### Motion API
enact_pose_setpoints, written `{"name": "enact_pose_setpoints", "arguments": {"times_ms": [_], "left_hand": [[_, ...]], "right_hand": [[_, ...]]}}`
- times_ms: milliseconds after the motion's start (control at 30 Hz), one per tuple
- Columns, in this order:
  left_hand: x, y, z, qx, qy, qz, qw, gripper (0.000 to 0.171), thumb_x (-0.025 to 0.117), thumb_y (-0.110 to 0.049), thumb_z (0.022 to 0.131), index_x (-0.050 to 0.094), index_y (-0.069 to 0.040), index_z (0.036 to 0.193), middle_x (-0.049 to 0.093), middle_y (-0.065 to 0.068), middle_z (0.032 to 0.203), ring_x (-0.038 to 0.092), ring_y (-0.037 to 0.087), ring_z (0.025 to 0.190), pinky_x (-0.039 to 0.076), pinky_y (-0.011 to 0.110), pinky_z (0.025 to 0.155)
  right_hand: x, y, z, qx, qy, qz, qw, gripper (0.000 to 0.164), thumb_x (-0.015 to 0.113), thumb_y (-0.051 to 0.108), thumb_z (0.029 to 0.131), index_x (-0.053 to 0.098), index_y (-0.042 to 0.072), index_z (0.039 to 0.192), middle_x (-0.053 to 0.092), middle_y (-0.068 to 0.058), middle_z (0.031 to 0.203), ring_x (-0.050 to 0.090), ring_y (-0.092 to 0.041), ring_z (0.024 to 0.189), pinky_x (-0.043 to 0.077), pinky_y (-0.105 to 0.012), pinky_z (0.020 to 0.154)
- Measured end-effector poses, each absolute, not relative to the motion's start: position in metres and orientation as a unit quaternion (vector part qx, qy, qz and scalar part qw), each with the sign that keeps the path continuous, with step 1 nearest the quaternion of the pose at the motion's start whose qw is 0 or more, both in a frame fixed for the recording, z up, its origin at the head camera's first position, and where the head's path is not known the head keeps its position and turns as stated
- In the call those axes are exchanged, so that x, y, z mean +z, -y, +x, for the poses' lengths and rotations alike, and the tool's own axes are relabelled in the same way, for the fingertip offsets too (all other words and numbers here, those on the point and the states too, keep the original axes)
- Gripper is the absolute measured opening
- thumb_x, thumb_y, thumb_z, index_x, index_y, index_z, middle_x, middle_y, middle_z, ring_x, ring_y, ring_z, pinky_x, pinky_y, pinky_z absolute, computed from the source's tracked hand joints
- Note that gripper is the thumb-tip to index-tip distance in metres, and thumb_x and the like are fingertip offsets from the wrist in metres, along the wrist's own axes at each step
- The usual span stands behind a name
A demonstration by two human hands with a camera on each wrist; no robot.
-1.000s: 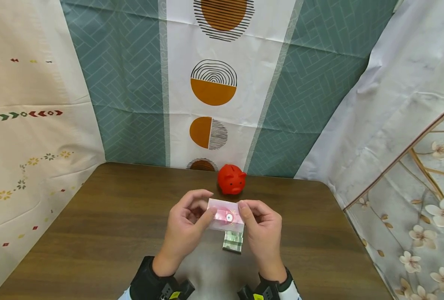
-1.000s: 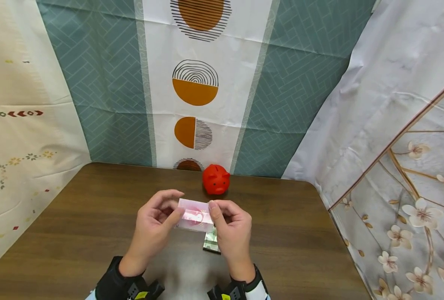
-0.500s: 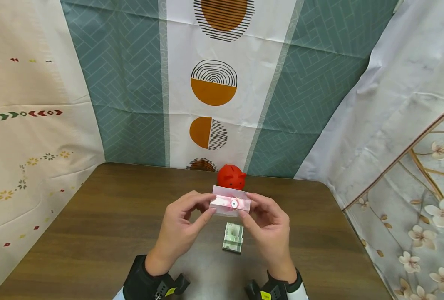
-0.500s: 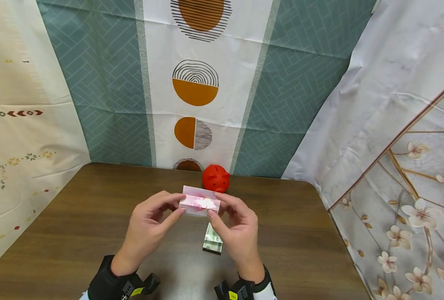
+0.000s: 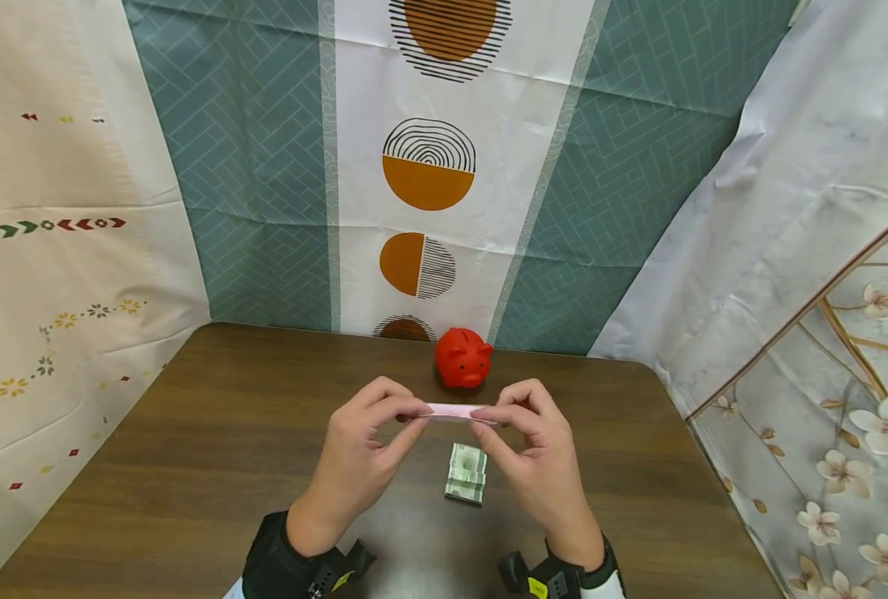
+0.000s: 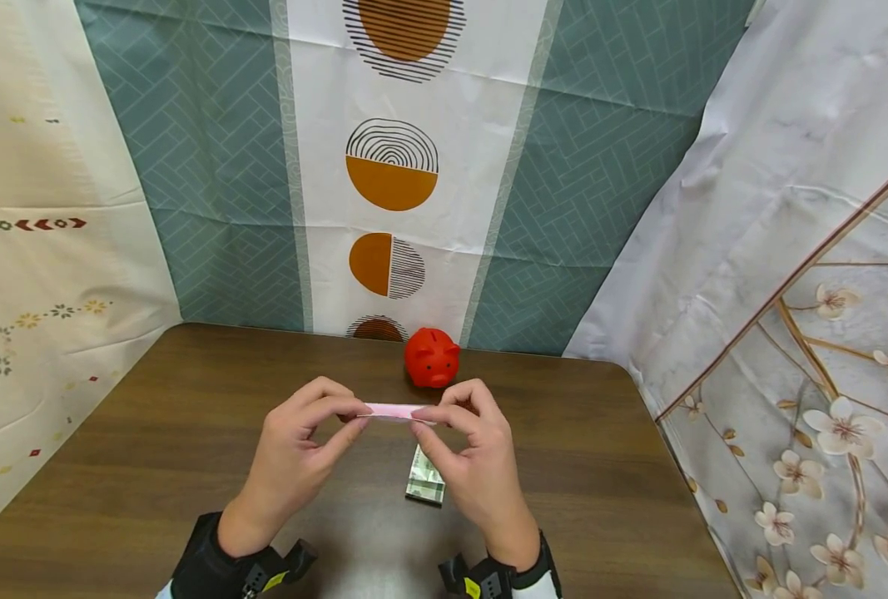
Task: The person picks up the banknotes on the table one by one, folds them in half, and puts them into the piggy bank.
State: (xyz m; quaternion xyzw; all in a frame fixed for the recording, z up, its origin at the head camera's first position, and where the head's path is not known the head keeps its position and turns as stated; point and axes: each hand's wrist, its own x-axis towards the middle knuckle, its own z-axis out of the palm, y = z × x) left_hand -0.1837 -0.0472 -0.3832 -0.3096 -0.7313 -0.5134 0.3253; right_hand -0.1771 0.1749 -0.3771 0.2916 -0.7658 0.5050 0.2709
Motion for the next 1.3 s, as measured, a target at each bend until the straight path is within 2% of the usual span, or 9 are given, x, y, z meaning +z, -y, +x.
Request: {"name": "enact_pose_setpoints", "arguments": {"times_ms": [133, 300, 400, 567, 1000, 1300], "left_hand": [[-0.385, 0.045, -0.185, -0.542, 0.709, -0.333, 0.304, 0.016, 0.078, 0.001, 0.086, 0.072, -0.013, 0.092, 0.06, -0.001, 0.093, 0.058, 0.012, 0.085, 0.051, 0.021, 0.074], [-0.388, 0.04, -0.182, -0.597, 0.681, -0.353, 0.236, 0.014, 0.073, -0.003, 0.092, 0.071, -0.017, 0.092, 0.066, -0.002, 0.086, 0.058, 0.009, 0.079, 0.049, 0.023, 0.066], [-0.39, 0.037, -0.179, -0.626, 0.668, -0.346, 0.205, 0.013, 0.07, -0.002, 0.095, 0.071, -0.015, 0.092, 0.066, 0.0, 0.081, 0.057, 0.01, 0.074, 0.049, 0.023, 0.061], [-0.393, 0.032, -0.177, -0.654, 0.646, -0.348, 0.181, 0.014, 0.068, 0.003, 0.095, 0.069, -0.011, 0.092, 0.064, 0.005, 0.08, 0.057, 0.013, 0.074, 0.051, 0.024, 0.062], [-0.392, 0.027, -0.177, -0.672, 0.601, -0.376, 0.216, 0.02, 0.065, 0.012, 0.091, 0.068, -0.008, 0.091, 0.063, 0.007, 0.081, 0.057, 0.015, 0.074, 0.05, 0.025, 0.062], [-0.395, 0.029, -0.178, -0.692, 0.584, -0.367, 0.215, 0.02, 0.063, 0.015, 0.091, 0.07, -0.004, 0.092, 0.066, 0.01, 0.079, 0.06, 0.014, 0.072, 0.053, 0.025, 0.061]], "right_hand": [[-0.378, -0.174, -0.179, 0.541, 0.74, 0.317, 0.243, 0.02, 0.075, -0.007, 0.087, 0.076, 0.011, 0.096, 0.064, -0.006, 0.096, 0.058, -0.016, 0.093, 0.055, -0.023, 0.074], [-0.381, -0.166, -0.177, 0.594, 0.692, 0.359, 0.196, 0.022, 0.065, -0.015, 0.089, 0.071, 0.005, 0.096, 0.066, -0.008, 0.086, 0.06, -0.017, 0.081, 0.055, -0.025, 0.067], [-0.384, -0.159, -0.177, 0.614, 0.668, 0.373, 0.195, 0.021, 0.063, -0.017, 0.089, 0.07, 0.002, 0.094, 0.064, -0.01, 0.083, 0.06, -0.017, 0.078, 0.054, -0.025, 0.063], [-0.391, -0.15, -0.177, 0.63, 0.643, 0.381, 0.21, 0.021, 0.062, -0.02, 0.087, 0.068, -0.001, 0.092, 0.062, -0.012, 0.08, 0.059, -0.017, 0.073, 0.052, -0.025, 0.058], [-0.392, -0.142, -0.176, 0.634, 0.629, 0.382, 0.239, 0.022, 0.06, -0.022, 0.086, 0.067, -0.002, 0.092, 0.061, -0.012, 0.079, 0.058, -0.017, 0.072, 0.053, -0.026, 0.058], [-0.393, -0.145, -0.177, 0.653, 0.604, 0.384, 0.247, 0.022, 0.059, -0.024, 0.084, 0.067, -0.005, 0.089, 0.06, -0.013, 0.075, 0.057, -0.019, 0.071, 0.05, -0.029, 0.056]]}}
